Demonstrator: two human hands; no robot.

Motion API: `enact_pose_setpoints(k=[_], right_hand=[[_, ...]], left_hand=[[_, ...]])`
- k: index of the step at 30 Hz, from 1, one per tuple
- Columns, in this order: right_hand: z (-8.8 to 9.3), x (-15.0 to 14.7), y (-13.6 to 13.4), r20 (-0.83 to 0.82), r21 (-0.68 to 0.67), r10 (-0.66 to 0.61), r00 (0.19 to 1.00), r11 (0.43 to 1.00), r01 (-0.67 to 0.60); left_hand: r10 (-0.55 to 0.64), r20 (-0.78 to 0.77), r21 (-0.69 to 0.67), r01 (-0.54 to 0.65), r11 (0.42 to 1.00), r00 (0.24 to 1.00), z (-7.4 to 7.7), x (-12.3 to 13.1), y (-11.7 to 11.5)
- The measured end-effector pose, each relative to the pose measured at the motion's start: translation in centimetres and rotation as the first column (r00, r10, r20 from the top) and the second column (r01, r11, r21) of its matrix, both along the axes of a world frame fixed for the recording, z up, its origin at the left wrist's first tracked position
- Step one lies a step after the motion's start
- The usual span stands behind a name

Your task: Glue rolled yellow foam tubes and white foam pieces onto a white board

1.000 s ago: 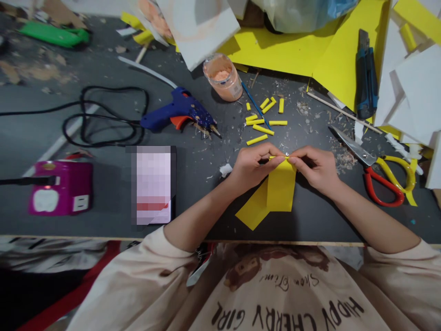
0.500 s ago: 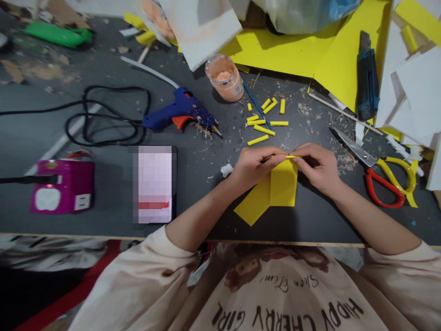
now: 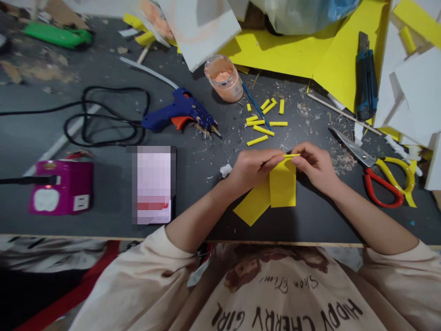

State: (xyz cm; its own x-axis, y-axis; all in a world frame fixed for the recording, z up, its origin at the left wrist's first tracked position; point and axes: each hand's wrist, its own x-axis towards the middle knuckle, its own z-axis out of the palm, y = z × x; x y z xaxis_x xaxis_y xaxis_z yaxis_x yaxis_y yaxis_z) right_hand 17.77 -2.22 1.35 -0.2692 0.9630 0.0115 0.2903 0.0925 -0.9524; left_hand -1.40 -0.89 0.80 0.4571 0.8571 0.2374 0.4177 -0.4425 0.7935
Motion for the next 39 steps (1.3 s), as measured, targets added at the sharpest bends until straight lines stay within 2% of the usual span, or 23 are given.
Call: enact_pose_setpoints(k=[7, 11, 15, 21, 27, 31, 35, 39], right_hand=[[0.6, 0.1, 0.4, 0.035, -0.008, 0.106, 0.994, 0.994, -0.106], [0.5, 0.2, 0.4, 0.059, -0.001, 0.117, 0.991, 0.993, -0.117], [0.2, 0.3, 0.5, 0.081, 0.017, 0.106, 0.991, 0.994, -0.108], [0.0, 0.4, 0.5, 0.1, 0.054, 0.098, 0.99, 0.993, -0.104], [0.0, 0.3, 0.4, 0.107, 0.065, 0.104, 0.989, 0.992, -0.111], [-0.2, 0.3, 0.3, 0.116, 0.068, 0.073, 0.991, 0.994, -0.081], [-0.4, 0.2, 0.1, 0.104, 0.052, 0.021, 0.994, 0.998, -0.027], [-0.5, 0.1, 0.1, 0.038, 0.057, -0.01, 0.999, 0.998, 0.008]], left_hand=[[-0.04, -0.042, 0.184, 0.047, 0.982, 0.998, -0.2, 0.1, -0.2], [-0.045, -0.04, 0.217, 0.053, 0.975, 0.998, -0.4, 0.1, -0.2], [-0.037, -0.053, 0.161, 0.045, 0.986, 0.998, -0.3, 0.2, -0.2], [-0.018, -0.004, 0.033, 0.018, 0.999, 1.0, 0.1, 0.2, 0.0], [-0.036, 0.059, -0.067, 0.04, 0.997, 0.998, 0.3, 0.1, 0.4], [-0.018, 0.089, -0.079, 0.025, 0.997, 0.996, 0.3, 0.2, 0.4], [0.033, 0.034, -0.077, -0.03, 0.997, 0.999, 0.2, 0.4, 0.3], [0.037, -0.002, -0.062, -0.037, 0.997, 0.999, 0.1, 0.3, 0.3]])
